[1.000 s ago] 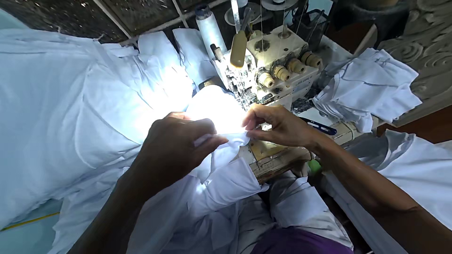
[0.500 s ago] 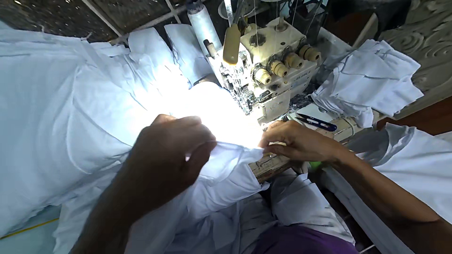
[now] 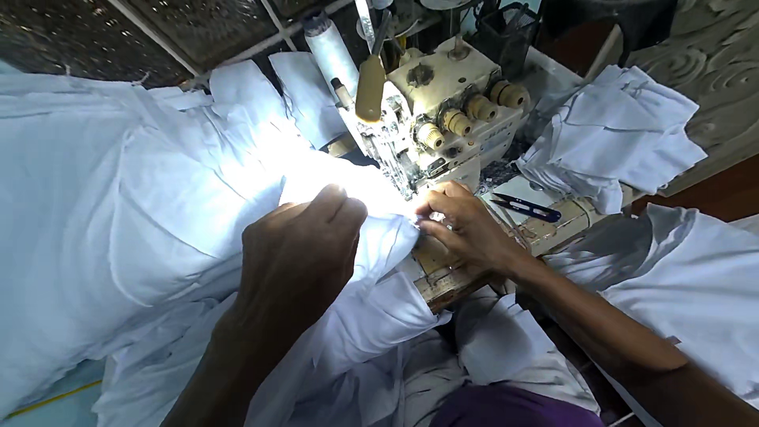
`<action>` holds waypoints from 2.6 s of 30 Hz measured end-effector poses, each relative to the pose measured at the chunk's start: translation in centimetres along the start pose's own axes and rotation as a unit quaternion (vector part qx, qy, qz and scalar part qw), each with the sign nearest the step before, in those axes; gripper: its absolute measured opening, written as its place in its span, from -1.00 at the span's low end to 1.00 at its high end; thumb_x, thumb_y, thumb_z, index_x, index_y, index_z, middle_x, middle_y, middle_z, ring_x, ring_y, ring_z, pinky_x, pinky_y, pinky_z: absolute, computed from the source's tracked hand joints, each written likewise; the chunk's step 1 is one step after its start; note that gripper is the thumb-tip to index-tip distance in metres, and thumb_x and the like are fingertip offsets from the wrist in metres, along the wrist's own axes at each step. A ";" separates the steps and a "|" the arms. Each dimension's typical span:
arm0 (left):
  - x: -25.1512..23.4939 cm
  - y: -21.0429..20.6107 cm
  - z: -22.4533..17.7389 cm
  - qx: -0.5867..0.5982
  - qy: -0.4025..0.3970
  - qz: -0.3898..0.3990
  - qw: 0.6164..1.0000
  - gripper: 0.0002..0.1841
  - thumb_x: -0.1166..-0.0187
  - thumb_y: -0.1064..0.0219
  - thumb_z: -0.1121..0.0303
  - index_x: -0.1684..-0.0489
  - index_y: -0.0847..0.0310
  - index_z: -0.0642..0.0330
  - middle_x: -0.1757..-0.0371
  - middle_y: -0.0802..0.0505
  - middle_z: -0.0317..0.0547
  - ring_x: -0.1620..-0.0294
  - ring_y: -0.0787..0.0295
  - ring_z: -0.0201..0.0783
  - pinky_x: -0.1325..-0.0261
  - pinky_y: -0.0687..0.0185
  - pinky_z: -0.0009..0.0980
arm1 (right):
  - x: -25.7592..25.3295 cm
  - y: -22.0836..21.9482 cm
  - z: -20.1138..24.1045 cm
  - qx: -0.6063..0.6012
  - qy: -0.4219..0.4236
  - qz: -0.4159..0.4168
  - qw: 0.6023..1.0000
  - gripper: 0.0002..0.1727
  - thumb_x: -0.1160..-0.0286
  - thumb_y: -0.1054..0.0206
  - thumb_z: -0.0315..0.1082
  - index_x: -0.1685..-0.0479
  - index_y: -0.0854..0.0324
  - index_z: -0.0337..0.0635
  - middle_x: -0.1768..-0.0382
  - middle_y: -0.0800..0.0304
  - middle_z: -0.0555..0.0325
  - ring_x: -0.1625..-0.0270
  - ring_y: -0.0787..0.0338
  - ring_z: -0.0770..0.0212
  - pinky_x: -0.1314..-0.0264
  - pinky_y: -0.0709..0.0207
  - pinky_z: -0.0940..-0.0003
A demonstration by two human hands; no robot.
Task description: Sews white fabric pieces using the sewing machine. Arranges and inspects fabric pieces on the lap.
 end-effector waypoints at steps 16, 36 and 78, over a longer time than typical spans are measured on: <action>5.1 -13.0 9.4 0.389 0.141 0.211 0.886 -0.58 -0.74 -0.13 0.18 0.71 -0.46 -0.04 0.76 -0.43 -0.39 0.74 -0.35 -0.45 0.69 -0.19 -0.47 | -0.6 -0.6 -3.3 -0.200 -0.034 0.053 0.978 -0.81 -0.58 -0.29 -0.48 -0.05 -0.71 -0.35 0.02 -0.78 0.06 -0.08 -0.74 0.36 -0.30 -0.59 0.44; 0.5 -3.0 -4.7 0.274 0.022 0.046 0.960 -0.67 -0.65 -0.13 0.23 0.51 -0.73 0.09 0.55 -0.54 -0.35 0.42 -0.48 -0.38 0.26 -0.34 -0.42 | 2.9 2.0 1.8 -0.106 0.104 0.078 0.986 -0.77 -0.57 -0.34 -0.27 0.25 -0.87 -0.18 0.22 -0.92 0.22 -0.26 -0.81 0.22 -0.81 -0.09 -0.07; 0.0 -8.7 -2.0 0.124 0.167 -0.007 0.978 -0.83 -0.49 -0.35 0.51 0.12 -0.86 0.27 0.25 -0.90 0.16 0.22 -0.84 0.25 0.05 -0.52 0.33 | 1.4 -1.5 1.8 0.252 0.085 -0.128 0.956 -0.88 -0.44 -0.32 -0.52 0.22 -0.76 -0.17 0.40 -0.85 0.11 -0.09 -0.83 -0.07 -0.66 -0.10 -0.32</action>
Point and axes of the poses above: each hand's wrist, its own x-axis away from the middle knuckle, its own y-axis out of the back of the hand, z = x × y, the point moved 6 cm from there along -x, towards the middle knuckle
